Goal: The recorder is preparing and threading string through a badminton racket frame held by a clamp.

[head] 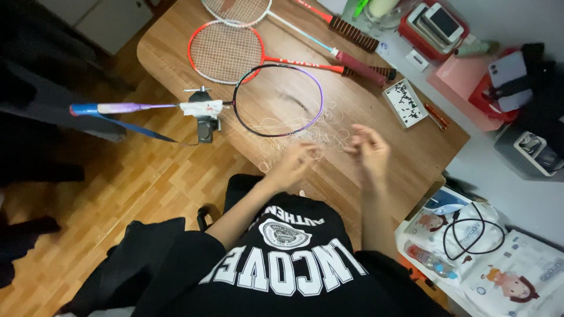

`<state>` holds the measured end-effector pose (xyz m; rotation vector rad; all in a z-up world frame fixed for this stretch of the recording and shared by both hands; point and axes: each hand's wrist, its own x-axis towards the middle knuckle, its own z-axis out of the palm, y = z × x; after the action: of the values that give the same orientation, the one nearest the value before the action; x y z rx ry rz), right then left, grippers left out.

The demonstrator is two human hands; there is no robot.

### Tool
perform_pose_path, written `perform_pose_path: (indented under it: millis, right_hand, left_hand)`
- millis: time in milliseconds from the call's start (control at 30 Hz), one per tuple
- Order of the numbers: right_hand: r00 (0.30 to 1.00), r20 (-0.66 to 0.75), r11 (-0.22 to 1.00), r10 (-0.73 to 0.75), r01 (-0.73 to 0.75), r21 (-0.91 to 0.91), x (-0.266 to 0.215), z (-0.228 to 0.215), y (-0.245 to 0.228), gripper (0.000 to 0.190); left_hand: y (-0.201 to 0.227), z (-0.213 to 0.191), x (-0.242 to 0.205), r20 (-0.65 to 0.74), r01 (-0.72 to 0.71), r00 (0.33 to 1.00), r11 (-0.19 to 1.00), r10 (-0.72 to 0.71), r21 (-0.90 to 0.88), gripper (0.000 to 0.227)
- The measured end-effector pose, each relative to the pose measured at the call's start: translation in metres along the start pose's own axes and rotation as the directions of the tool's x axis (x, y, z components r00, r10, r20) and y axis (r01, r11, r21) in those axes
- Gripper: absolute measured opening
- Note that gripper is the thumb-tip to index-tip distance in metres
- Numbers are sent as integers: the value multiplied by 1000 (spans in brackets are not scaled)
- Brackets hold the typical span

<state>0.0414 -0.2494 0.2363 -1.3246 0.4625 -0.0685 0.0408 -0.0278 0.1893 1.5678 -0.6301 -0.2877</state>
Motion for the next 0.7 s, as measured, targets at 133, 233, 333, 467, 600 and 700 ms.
perform_pose_path:
  millis: [133,233,333,467,600,700]
  right_hand:
    - [996,80,960,-48,68,-273,16,-24,-9,27]
    - [989,147,921,15,43,-387,23,-16,27,21]
    - [980,200,915,12,70,-398,35,6,67,19]
    - [967,251,990,37,-1,-142,82,0,176,27]
    - [951,262,986,165,-156,-56,76,12,161,24]
    - [965,205,984,163,-175,43,91,-4,184,23]
  left_hand:
    - [-71,-39,-34,-534,517,787,803,-309,297,25]
    - [-142,-49,-52,-690,716,523,697,-501,37,52]
    - [-180,-45,-54,-671,661,416,711,-614,-241,56]
    - [-177,-35,-56,-603,650,373,663,-705,-372,48]
    - [-165,-33,-57,-501,600,411,640,-762,-480,48]
    - [-181,-27,-60,-493,565,447,663,-747,-492,41]
